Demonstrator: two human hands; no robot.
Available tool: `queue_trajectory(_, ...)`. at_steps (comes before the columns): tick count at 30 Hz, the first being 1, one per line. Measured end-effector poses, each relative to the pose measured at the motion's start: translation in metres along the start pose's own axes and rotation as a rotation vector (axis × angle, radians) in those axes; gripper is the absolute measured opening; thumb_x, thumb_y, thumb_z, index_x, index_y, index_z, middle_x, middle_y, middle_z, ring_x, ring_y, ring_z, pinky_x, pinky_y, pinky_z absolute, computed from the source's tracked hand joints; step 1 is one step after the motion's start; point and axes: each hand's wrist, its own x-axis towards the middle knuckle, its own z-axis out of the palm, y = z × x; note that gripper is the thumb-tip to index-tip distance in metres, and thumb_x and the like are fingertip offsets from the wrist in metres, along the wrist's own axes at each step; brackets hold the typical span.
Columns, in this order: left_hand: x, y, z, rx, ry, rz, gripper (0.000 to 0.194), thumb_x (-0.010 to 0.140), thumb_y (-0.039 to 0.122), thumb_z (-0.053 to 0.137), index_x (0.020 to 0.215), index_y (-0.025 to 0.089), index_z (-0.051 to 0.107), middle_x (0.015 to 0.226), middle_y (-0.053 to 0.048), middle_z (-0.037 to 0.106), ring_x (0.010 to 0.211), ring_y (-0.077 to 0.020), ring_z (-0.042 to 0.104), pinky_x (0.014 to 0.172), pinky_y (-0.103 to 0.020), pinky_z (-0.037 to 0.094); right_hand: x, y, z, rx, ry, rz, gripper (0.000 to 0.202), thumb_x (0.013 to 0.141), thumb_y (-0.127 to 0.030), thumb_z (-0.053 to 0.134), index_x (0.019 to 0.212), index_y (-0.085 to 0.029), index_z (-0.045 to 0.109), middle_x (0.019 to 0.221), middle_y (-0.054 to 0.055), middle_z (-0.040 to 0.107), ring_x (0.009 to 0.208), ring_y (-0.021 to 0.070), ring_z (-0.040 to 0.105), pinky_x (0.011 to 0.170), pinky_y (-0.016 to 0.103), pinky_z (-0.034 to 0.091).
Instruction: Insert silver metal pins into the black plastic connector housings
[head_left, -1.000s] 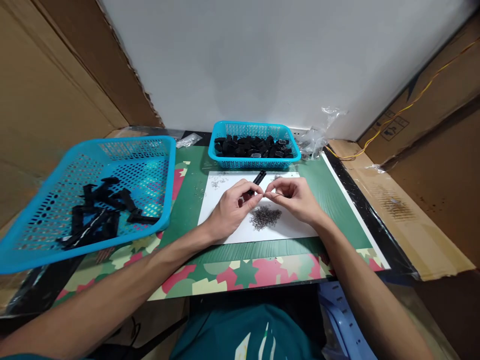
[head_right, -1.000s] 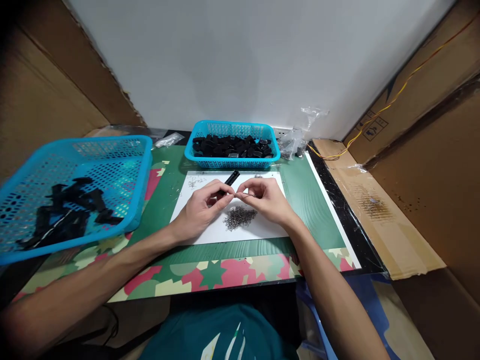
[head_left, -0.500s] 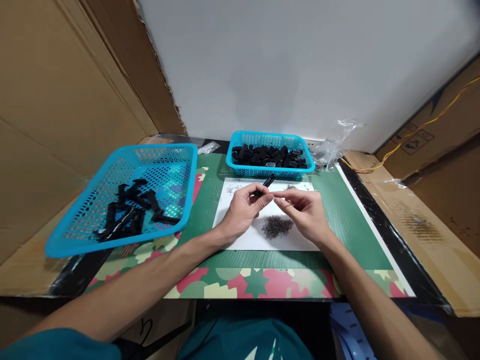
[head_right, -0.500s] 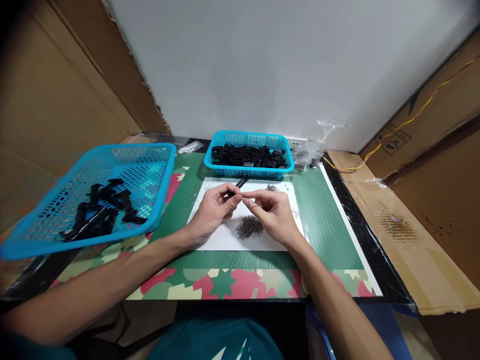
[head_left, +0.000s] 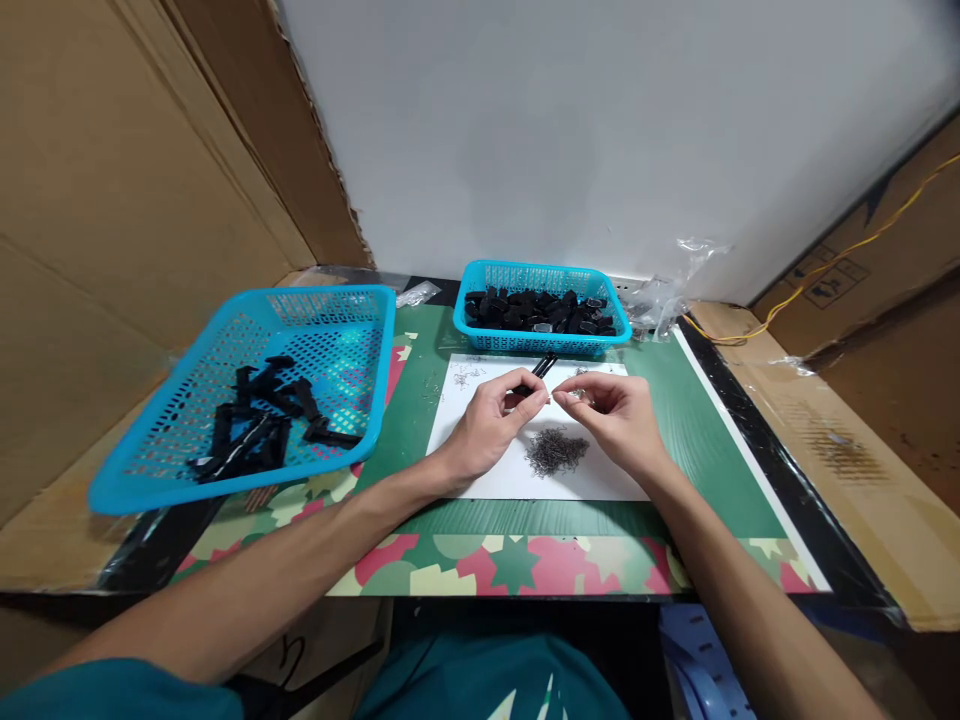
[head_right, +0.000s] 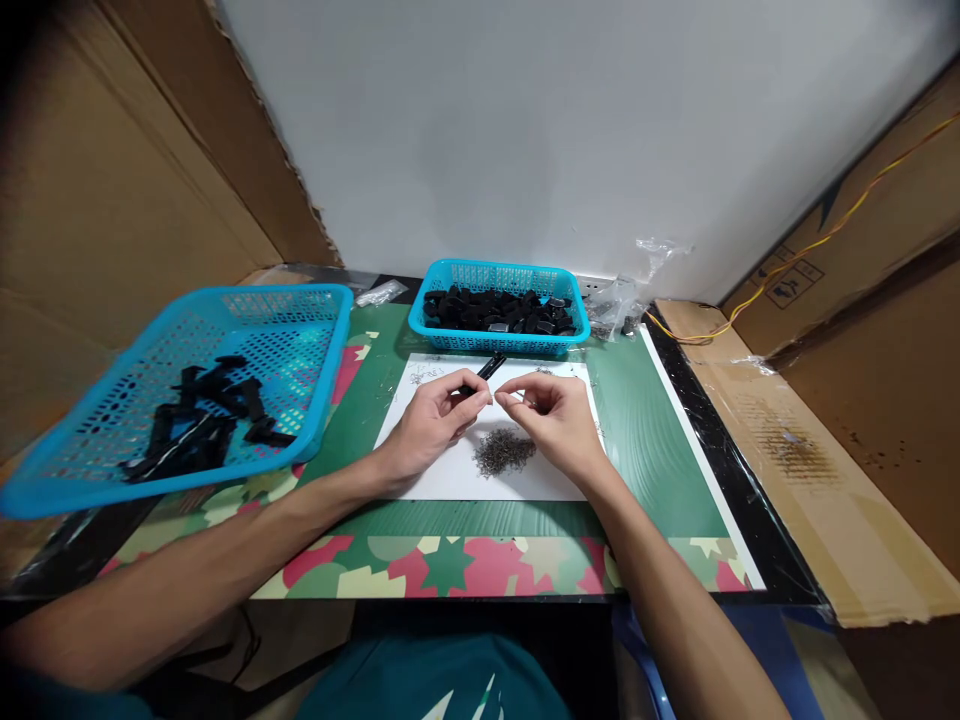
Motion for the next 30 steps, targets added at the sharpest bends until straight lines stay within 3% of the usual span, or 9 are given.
queue_trajectory(4,-0.002,0.002,-0.001,0.077,-0.007,0.054,0.026,0.104,0.041,0.059,0.096,0.017,0.064,0.091,-0.001,0.061,0.082,-0.0138,0.053,0.073,-0.026,0.042,0.001,-0.001,-0.001,0.045,-0.023,0.046,0.021,0.085,-0.036,0.079,0.082,-0.016,0.079,0.056,-0.004,0.048,0.052,0.0092,0.035,0.050,0.027,0.026)
queue_trajectory(8,-0.003,0.001,-0.003,0.188,-0.051,0.074,0.021,0.107,0.036,0.051,0.108,0.019,0.063,0.097,-0.002,0.061,0.086,-0.0154,0.055,0.078,-0.028,0.043,0.004,0.001,-0.007,0.068,0.037,0.099,0.024,0.081,-0.038,0.082,0.080,-0.015,0.079,0.056,-0.005,0.048,0.053,0.0088,0.034,0.051,0.026,0.025)
queue_trajectory(10,-0.003,-0.002,-0.003,0.199,-0.041,0.083,0.019,0.105,0.035,0.055,0.119,0.021,0.058,0.101,-0.003,0.062,0.090,-0.0166,0.057,0.080,-0.030,0.045,0.005,0.002,-0.011,0.101,0.060,0.144,0.026,0.078,-0.040,0.084,0.078,-0.015,0.078,0.055,-0.005,0.049,0.052,0.0084,0.034,0.050,0.026,0.026)
queue_trajectory(13,-0.003,-0.006,-0.002,0.136,-0.039,0.049,0.034,0.100,0.032,0.064,0.130,0.023,0.050,0.101,-0.002,0.066,0.089,-0.0171,0.062,0.079,-0.030,0.049,0.006,0.003,-0.014,0.126,0.048,0.177,0.029,0.076,-0.043,0.085,0.075,-0.015,0.078,0.054,-0.004,0.049,0.050,0.0079,0.033,0.049,0.026,0.027)
queue_trajectory(20,-0.004,-0.005,-0.001,0.068,0.035,0.034,0.035,0.088,0.033,0.081,0.104,0.022,0.052,0.092,0.002,0.066,0.066,-0.0095,0.060,0.059,-0.022,0.046,-0.003,-0.001,-0.005,-0.044,0.061,-0.097,0.016,0.083,-0.032,0.080,0.082,-0.017,0.083,0.056,-0.002,0.057,0.051,0.0098,0.040,0.049,0.025,0.031)
queue_trajectory(26,-0.005,-0.003,-0.004,0.065,0.023,0.040,0.034,0.087,0.032,0.081,0.100,0.022,0.051,0.081,0.004,0.068,0.055,-0.0088,0.061,0.051,-0.020,0.047,-0.009,-0.001,0.000,-0.131,0.015,-0.256,0.011,0.085,-0.020,0.075,0.086,-0.016,0.085,0.051,-0.005,0.050,0.047,0.0075,0.033,0.045,0.024,0.025)
queue_trajectory(30,-0.005,-0.002,-0.005,0.056,0.014,0.010,0.034,0.086,0.033,0.081,0.099,0.022,0.052,0.077,0.004,0.070,0.050,-0.0088,0.061,0.046,-0.019,0.048,-0.009,0.000,-0.003,-0.179,-0.029,-0.314,0.011,0.086,-0.016,0.074,0.085,-0.015,0.085,0.053,-0.003,0.057,0.047,0.0074,0.037,0.044,0.022,0.028)
